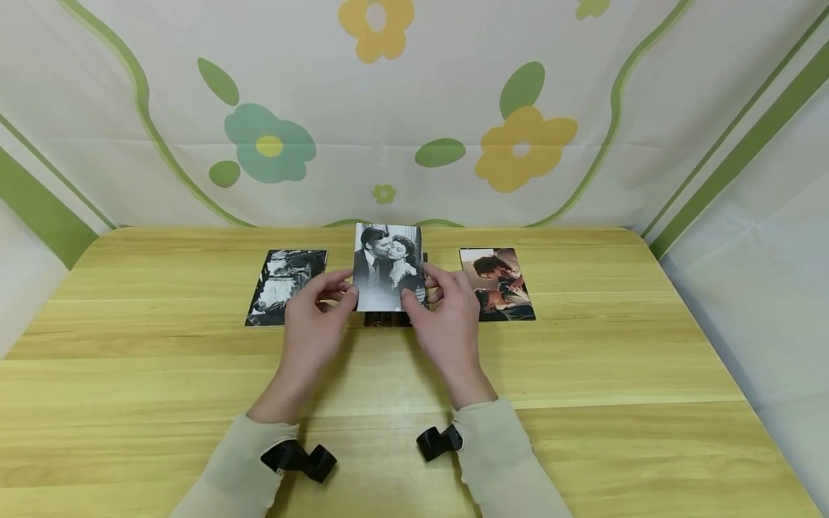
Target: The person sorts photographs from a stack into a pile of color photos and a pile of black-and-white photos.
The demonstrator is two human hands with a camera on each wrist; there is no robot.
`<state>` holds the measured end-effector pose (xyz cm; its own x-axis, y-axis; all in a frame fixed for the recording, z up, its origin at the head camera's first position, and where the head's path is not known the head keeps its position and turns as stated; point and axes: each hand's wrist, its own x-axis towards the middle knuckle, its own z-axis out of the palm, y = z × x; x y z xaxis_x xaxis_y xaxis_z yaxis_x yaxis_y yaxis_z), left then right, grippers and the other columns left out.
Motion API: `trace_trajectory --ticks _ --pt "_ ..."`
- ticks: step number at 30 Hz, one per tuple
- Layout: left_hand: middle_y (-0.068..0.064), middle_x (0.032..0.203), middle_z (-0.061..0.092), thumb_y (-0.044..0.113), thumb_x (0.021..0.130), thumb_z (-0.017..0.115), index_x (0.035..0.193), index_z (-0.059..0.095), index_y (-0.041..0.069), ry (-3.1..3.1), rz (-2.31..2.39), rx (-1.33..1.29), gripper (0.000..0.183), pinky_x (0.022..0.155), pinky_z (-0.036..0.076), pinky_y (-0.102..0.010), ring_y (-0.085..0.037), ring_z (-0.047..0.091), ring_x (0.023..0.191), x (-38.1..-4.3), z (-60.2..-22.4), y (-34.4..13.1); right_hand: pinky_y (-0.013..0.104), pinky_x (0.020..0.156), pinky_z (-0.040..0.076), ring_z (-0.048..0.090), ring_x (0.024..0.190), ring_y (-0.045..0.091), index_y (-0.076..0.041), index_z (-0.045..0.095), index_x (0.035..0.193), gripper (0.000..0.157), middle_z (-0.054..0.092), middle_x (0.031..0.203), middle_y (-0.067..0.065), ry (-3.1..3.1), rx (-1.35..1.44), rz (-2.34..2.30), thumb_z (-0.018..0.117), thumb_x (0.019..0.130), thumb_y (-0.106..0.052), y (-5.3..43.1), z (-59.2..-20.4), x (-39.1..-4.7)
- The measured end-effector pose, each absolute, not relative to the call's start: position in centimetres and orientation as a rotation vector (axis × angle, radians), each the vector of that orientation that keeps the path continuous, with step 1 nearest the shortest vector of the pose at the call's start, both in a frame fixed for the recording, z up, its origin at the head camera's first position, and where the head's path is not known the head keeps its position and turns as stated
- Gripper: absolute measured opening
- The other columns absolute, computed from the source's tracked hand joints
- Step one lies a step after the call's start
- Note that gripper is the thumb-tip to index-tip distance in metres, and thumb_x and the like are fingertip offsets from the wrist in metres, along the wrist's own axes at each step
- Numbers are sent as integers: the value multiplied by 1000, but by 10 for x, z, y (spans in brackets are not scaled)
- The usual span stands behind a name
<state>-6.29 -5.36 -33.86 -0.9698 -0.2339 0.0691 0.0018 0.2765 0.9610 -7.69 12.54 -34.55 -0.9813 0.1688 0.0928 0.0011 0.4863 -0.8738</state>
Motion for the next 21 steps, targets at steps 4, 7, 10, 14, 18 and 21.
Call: trace_trajectory --ticks 4,7,10,14,18,21 --pt "-13 114 76 5 98 75 129 76 7 -2347 -1797 248 31 83 52 -26 -26 68 103 -64 -332 -55 31 83 50 63 95 22 -15 71 141 52 63 110 9 -2543 -142 1513 84 92 -19 125 -342 -76" --pt "-14 114 76 4 98 74 128 76 7 -2347 -1802 257 31 82 51 -25 -26 68 103 -64 -332 -56 27 82 50 63 95 22 -14 72 141 51 64 110 10 -2533 -137 1525 84 91 -18 125 -342 -75" --pt "-16 114 75 2 97 73 128 76 5 -2350 -1797 263 31 82 51 -23 -27 69 103 -64 -333 -57 24 81 51 63 95 20 -15 72 141 51 65 112 10 -2527 -138 1551 84 91 -17 124 -343 -75" --pt "-17 115 75 1 97 73 129 76 5 -2364 -1785 268 33 82 51 -22 -29 69 104 -65 -334 -63 22 79 52 63 96 17 -16 72 141 50 67 114 6 -2553 -143 1580 84 92 -19 122 -343 -75" --pt "-18 115 76 1 97 73 130 76 5 -2380 -1789 292 34 82 51 -21 -28 69 104 -67 -334 -72 20 77 53 63 96 16 -17 71 142 51 67 115 4 -2561 -126 1633 84 93 -19 115 -343 -74" --pt "-18 115 75 1 98 72 131 76 6 -2397 -1796 325 34 83 49 -20 -27 68 104 -69 -334 -79 16 75 53 63 95 16 -14 69 144 54 66 115 5 -2529 -117 1704 83 92 -14 109 -344 -74"
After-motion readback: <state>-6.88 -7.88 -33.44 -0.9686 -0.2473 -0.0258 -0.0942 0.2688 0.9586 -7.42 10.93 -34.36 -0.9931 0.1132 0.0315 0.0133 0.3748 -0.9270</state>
